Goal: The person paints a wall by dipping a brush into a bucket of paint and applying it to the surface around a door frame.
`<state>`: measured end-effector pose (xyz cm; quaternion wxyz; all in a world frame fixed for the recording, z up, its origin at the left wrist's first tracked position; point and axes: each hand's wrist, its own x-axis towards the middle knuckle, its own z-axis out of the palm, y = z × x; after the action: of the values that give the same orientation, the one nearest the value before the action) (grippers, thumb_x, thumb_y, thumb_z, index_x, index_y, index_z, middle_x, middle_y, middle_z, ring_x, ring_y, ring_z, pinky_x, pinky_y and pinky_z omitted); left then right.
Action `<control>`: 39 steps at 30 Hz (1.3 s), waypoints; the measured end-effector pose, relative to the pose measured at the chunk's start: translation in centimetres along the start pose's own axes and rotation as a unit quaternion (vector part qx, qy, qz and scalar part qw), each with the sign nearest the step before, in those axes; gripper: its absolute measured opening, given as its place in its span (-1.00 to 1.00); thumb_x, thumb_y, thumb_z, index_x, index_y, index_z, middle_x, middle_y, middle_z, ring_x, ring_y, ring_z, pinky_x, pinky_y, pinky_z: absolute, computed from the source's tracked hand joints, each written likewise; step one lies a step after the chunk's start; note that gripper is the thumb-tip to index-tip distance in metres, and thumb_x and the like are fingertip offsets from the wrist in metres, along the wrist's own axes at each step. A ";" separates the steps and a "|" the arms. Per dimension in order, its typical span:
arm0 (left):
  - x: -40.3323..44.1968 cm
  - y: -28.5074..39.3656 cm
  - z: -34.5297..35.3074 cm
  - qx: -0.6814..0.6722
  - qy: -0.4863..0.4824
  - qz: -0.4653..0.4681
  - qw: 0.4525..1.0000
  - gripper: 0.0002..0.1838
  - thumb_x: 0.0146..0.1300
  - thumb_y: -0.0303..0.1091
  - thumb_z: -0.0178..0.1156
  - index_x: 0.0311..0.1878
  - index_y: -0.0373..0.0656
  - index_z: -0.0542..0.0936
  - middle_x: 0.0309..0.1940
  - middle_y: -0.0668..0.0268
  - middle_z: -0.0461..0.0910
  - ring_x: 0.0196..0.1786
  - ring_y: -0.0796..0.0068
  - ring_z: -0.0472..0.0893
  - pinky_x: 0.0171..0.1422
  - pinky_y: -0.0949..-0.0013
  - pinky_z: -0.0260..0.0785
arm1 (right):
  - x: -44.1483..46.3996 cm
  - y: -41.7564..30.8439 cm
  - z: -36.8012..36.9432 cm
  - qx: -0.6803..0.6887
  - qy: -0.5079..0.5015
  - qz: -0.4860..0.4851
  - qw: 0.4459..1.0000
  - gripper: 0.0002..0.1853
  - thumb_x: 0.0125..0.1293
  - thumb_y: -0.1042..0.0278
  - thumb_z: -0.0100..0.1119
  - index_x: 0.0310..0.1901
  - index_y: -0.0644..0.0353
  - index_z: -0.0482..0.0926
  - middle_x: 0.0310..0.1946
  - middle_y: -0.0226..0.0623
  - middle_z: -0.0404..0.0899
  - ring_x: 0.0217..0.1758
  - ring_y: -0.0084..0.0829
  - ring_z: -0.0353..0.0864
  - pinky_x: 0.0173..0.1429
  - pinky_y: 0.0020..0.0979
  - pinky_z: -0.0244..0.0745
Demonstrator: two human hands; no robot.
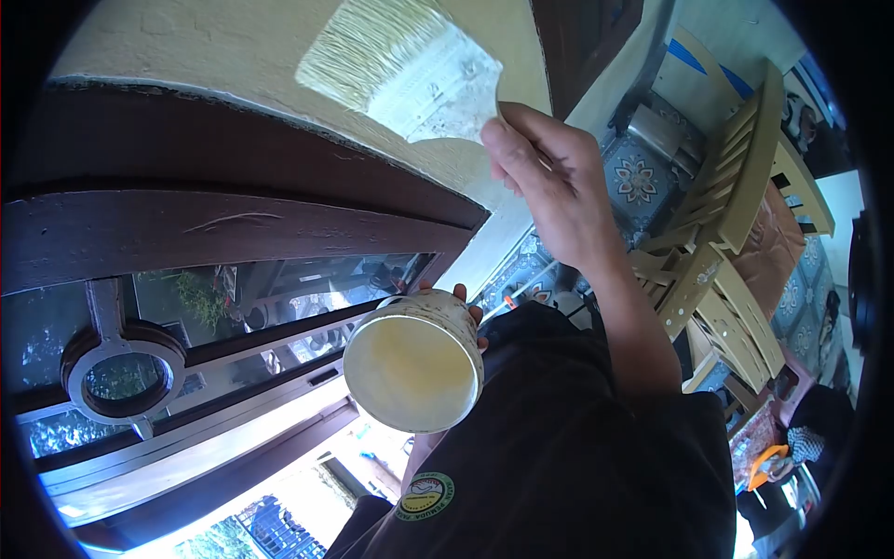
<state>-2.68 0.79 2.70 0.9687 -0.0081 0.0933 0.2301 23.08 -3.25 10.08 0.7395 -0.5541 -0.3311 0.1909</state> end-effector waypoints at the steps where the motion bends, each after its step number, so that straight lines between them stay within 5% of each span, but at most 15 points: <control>1: 0.1 0.2 -0.3 0.003 -0.023 -0.006 1.000 -0.26 0.31 0.02 0.38 0.51 0.15 0.37 0.52 0.00 0.20 0.50 -0.07 0.24 0.49 -0.37 0.28 | 0.5 0.0 0.4 -0.010 -0.008 0.001 1.000 -0.65 0.51 0.17 0.24 0.02 0.34 0.70 -0.38 -0.23 0.70 -0.41 -0.53 0.51 -0.24 -0.43 0.44; 6: -0.2 1.9 -1.9 -0.031 -0.024 0.000 0.999 -0.27 0.34 0.04 0.34 0.53 0.16 0.36 0.54 0.00 0.18 0.52 -0.07 0.22 0.50 -0.38 0.25 | -0.2 8.5 1.0 -0.108 0.023 0.057 0.992 -0.60 0.48 0.04 0.25 0.01 0.25 0.75 -0.45 -0.13 0.71 -0.47 -0.49 0.57 -0.30 -0.38 0.47; 8: 0.0 2.0 -2.1 -0.032 -0.016 0.004 0.999 -0.28 0.35 0.04 0.32 0.53 0.17 0.35 0.54 -0.01 0.18 0.53 -0.07 0.21 0.50 -0.39 0.24 | -2.1 12.1 -0.5 -0.135 -0.004 0.182 0.974 -0.58 0.47 -0.02 0.22 0.02 0.21 0.75 -0.45 -0.06 0.72 -0.45 -0.30 0.70 -0.27 -0.29 0.54; 12: 0.4 1.9 -2.2 -0.050 -0.017 0.006 0.999 -0.28 0.36 0.04 0.31 0.53 0.16 0.36 0.55 -0.01 0.16 0.54 -0.08 0.20 0.50 -0.39 0.24 | -6.8 19.9 -3.1 -0.223 0.034 0.193 0.955 -0.57 0.46 -0.02 0.22 0.00 0.23 0.75 -0.44 -0.01 0.72 -0.39 -0.12 0.77 -0.22 -0.21 0.59; 15: 0.5 2.3 -1.9 -0.038 -0.014 -0.007 0.999 -0.27 0.35 0.03 0.33 0.54 0.14 0.35 0.56 -0.02 0.16 0.55 -0.09 0.19 0.50 -0.39 0.24 | -8.8 20.0 -4.9 -0.315 0.055 0.172 0.932 -0.61 0.42 0.07 0.30 -0.01 0.28 0.74 -0.36 -0.02 0.76 -0.30 -0.12 0.80 -0.17 -0.24 0.62; 18: 0.8 1.9 -1.8 -0.039 -0.012 -0.003 0.999 -0.25 0.34 0.03 0.34 0.54 0.13 0.34 0.55 -0.04 0.16 0.55 -0.09 0.16 0.51 -0.41 0.23 | -7.0 14.4 -5.0 -0.235 0.105 0.164 0.952 -0.66 0.40 0.16 0.36 -0.01 0.29 0.73 -0.34 -0.09 0.78 -0.26 -0.26 0.82 -0.17 -0.33 0.63; 25: 1.6 -0.1 -0.4 -0.018 -0.014 0.016 1.000 -0.18 0.33 0.04 0.37 0.56 0.06 0.27 0.52 -0.15 0.16 0.56 -0.26 0.17 0.50 -0.40 0.29 | 2.4 1.5 0.1 -0.128 0.169 -0.119 0.970 -0.60 0.36 0.21 0.42 0.15 0.20 0.67 -0.38 -0.19 0.76 -0.34 -0.43 0.78 -0.27 -0.44 0.60; 27: 1.9 0.2 -0.8 -0.010 -0.021 0.008 1.000 -0.18 0.33 0.03 0.37 0.57 0.06 0.26 0.52 -0.15 0.16 0.55 -0.27 0.18 0.50 -0.41 0.29 | 4.3 1.9 0.7 -0.169 0.180 -0.301 0.921 -0.60 0.34 0.20 0.43 0.15 0.18 0.68 -0.44 -0.23 0.70 -0.48 -0.37 0.70 -0.38 -0.39 0.53; 34: 2.5 0.1 -0.9 -0.030 -0.013 0.009 0.999 -0.18 0.31 0.01 0.39 0.57 0.10 0.27 0.53 -0.13 0.13 0.56 -0.27 0.14 0.51 -0.44 0.26 | -1.4 12.3 -1.6 -0.251 0.118 -0.027 0.960 -0.59 0.31 0.19 0.43 0.17 0.08 0.71 -0.53 -0.25 0.57 -0.55 -0.27 0.59 -0.41 -0.26 0.48; 39: 4.1 0.3 -1.7 -0.034 -0.018 -0.057 0.998 -0.22 0.30 0.04 0.38 0.55 0.16 0.33 0.53 -0.05 0.17 0.55 -0.16 0.17 0.48 -0.42 0.28 | -6.1 19.3 -5.1 -0.359 0.099 0.026 0.928 -0.61 0.31 0.20 0.43 0.14 0.11 0.72 -0.42 -0.18 0.66 -0.40 -0.20 0.71 -0.28 -0.23 0.60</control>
<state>0.49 2.74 0.30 0.9809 -0.0424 0.0678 0.1775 23.97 -4.68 -10.67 0.5151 -0.8070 -0.2879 0.0222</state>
